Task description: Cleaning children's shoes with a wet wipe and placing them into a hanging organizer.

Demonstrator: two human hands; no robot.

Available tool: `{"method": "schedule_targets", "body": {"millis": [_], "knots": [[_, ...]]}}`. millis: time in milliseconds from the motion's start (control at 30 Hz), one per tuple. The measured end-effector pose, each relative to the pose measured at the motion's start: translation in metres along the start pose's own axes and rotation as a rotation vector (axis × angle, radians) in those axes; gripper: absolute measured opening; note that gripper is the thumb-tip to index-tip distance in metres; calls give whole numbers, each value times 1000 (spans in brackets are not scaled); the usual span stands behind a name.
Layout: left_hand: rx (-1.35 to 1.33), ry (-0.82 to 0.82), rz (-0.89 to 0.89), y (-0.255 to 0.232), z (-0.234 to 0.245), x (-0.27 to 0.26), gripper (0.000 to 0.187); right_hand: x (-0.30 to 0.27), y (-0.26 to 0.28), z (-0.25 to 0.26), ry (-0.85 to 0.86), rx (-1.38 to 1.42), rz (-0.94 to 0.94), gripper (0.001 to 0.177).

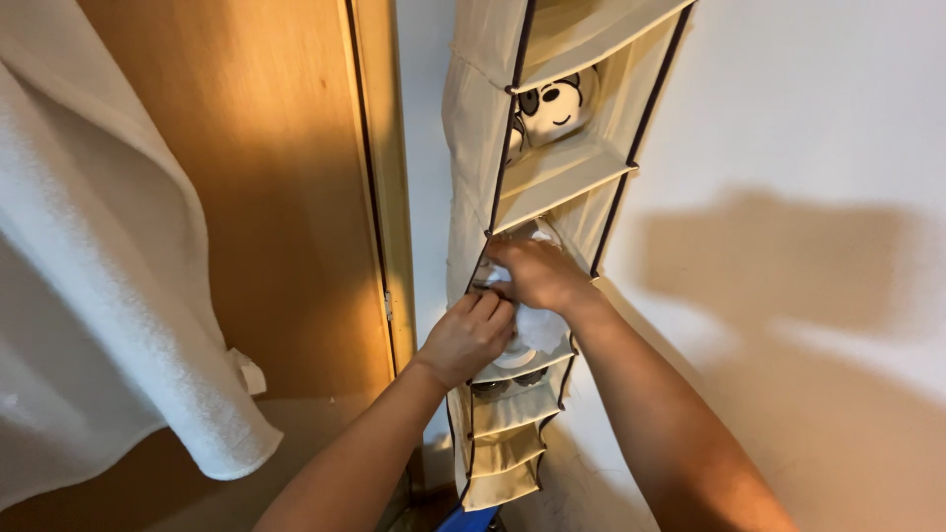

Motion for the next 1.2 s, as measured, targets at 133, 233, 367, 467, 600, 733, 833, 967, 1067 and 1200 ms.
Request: {"method": "schedule_targets", "body": {"millis": [133, 233, 367, 467, 600, 733, 833, 967, 1067, 1200], "knots": [[-11, 32, -18, -1, 3, 1, 12, 3, -16, -12, -185, 126, 248, 57], [8, 58, -21, -1, 5, 1, 13, -11, 4, 5, -104, 3, 139, 55], [23, 80, -23, -3, 4, 4, 17, -17, 1, -1, -117, -333, 78, 40], [-12, 124, -21, -5, -1, 3, 15, -38, 35, 39, -105, -280, -249, 58], [16, 112, -30, -9, 0, 5, 14, -21, 9, 1, -8, -322, -305, 67], [-33, 70, -2, -6, 5, 9, 11, -6, 3, -10, 64, -297, -324, 62], [-35, 104, -1, -8, 4, 7, 10, -7, 3, -7, 63, -300, -317, 63], [-30, 93, 2, -8, 6, 5, 10, 1, -21, -3, 91, -344, -198, 63], [-65, 86, 15, -6, 5, 5, 7, -5, -25, 12, 24, -415, -189, 61], [-30, 108, 26, -4, 4, 5, 6, -2, -26, -3, -109, -490, -116, 44]]}}
Point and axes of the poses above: each hand's wrist, its own x-axis towards the middle knuckle, its own z-axis out of the back of the hand, y = z × x, the point moved 4 cm from there along x, towards the middle knuckle
